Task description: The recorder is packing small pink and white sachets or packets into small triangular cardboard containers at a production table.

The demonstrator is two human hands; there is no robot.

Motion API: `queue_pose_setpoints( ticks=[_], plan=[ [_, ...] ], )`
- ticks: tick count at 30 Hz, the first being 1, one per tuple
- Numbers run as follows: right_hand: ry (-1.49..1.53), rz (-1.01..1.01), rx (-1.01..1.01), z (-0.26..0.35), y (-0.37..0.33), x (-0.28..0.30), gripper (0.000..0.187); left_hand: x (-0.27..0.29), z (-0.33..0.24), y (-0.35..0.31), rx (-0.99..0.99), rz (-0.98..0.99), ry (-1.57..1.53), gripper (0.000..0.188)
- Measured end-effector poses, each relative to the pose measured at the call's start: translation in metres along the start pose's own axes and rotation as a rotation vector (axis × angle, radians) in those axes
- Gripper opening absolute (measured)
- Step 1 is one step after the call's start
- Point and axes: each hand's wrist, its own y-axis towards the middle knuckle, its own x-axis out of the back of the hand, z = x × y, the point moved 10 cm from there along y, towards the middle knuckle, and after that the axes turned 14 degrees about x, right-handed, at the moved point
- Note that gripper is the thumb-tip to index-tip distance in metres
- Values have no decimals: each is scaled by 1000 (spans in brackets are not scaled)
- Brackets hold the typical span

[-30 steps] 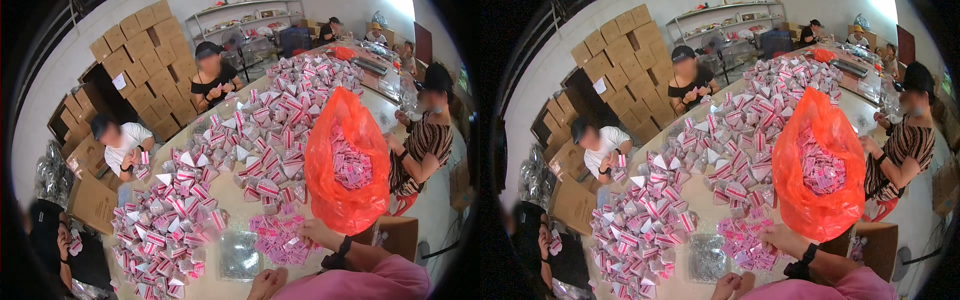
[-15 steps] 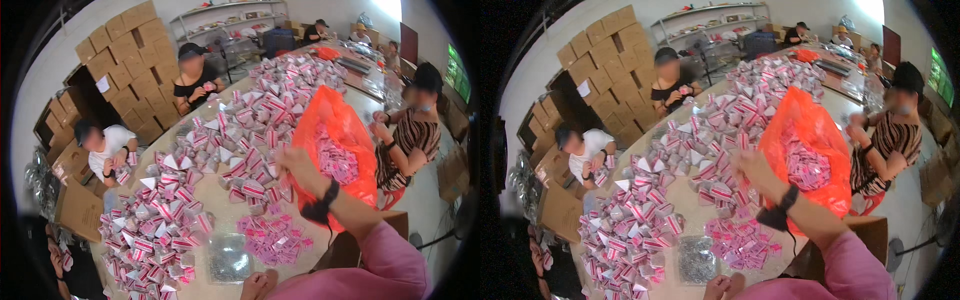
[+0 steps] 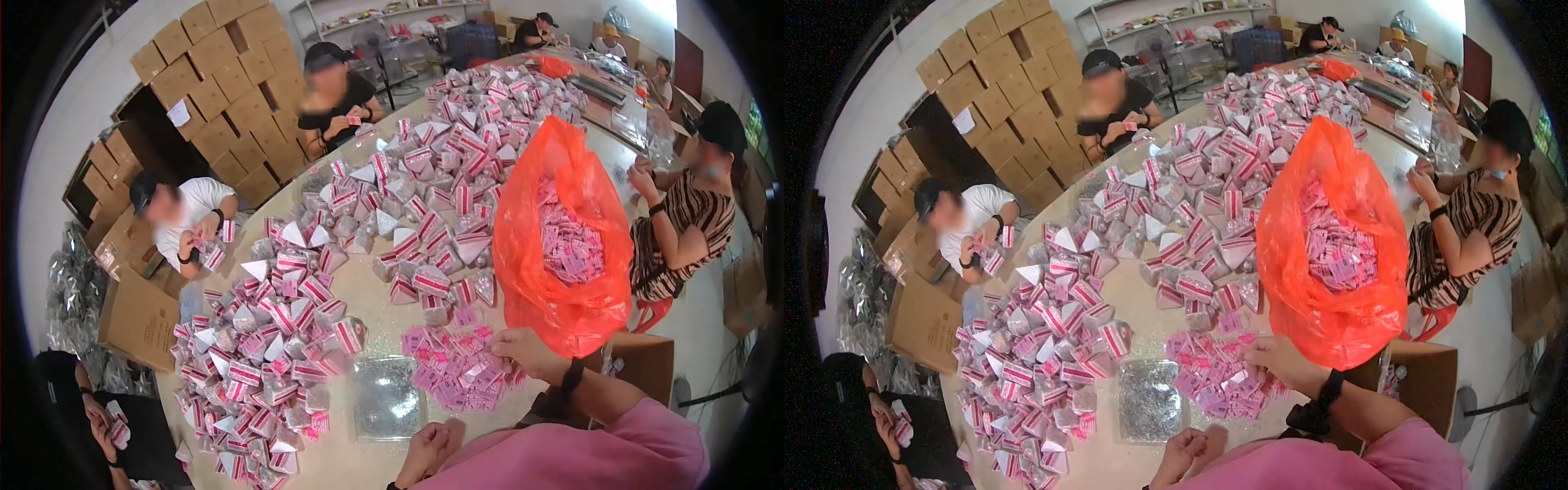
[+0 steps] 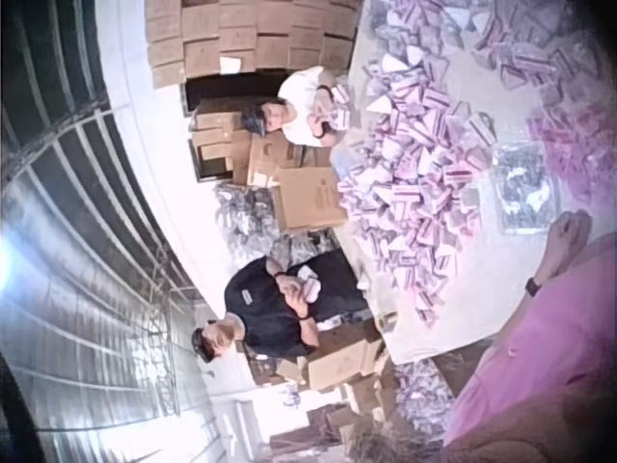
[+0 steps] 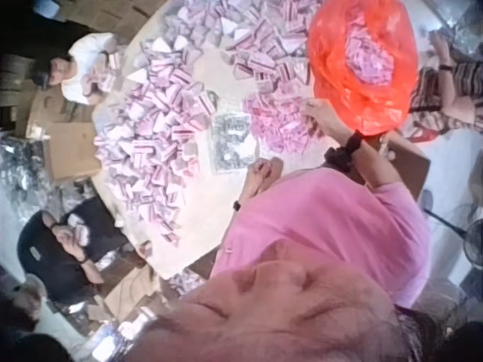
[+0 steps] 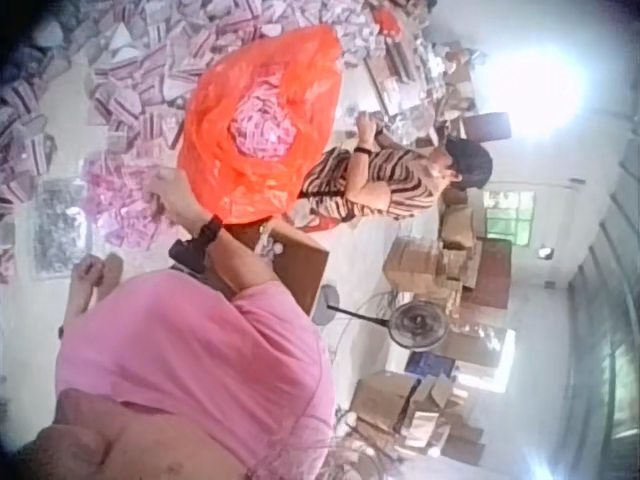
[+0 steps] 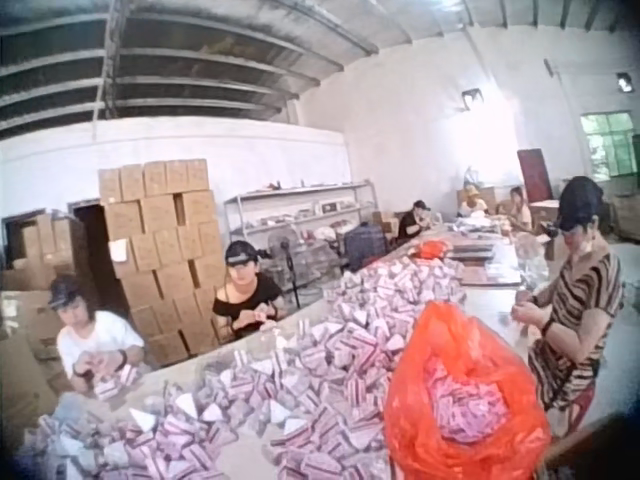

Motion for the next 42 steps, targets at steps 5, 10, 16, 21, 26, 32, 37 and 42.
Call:
queue_pose_setpoints(
  ticks=[5, 10, 16, 21, 26, 32, 37, 42],
  plan=[
    [-150, 4, -163, -25, -32, 2, 16, -12, -8, -1, 10, 63, 89, 15],
    [-151, -25, -144, -46, -60, 4, 17, -27, -4, 7, -11, 129, 135, 15],
    [-166, -53, -248, -54, -84, -3, 16, -33, -15, -1, -37, 133, 160, 14],
    [-302, 193, 126, -86, -46, 14, 14, -26, -9, 1, 31, 147, 135, 18],
    [-243, -72, -24, -91, 1, 51, 14, -20, 28, 8, 50, 388, 90, 27],
    [-263, 11, -309, -118, -65, 49, 25, -15, 85, -6, 230, 256, -7, 36],
    [-220, 52, -187, -140, -67, 77, 22, -33, 55, -6, 115, -18, 408, 38],
    [-123, 107, -244, -78, -48, 77, 17, -79, 20, 12, 89, -20, 446, 40]
  ],
)
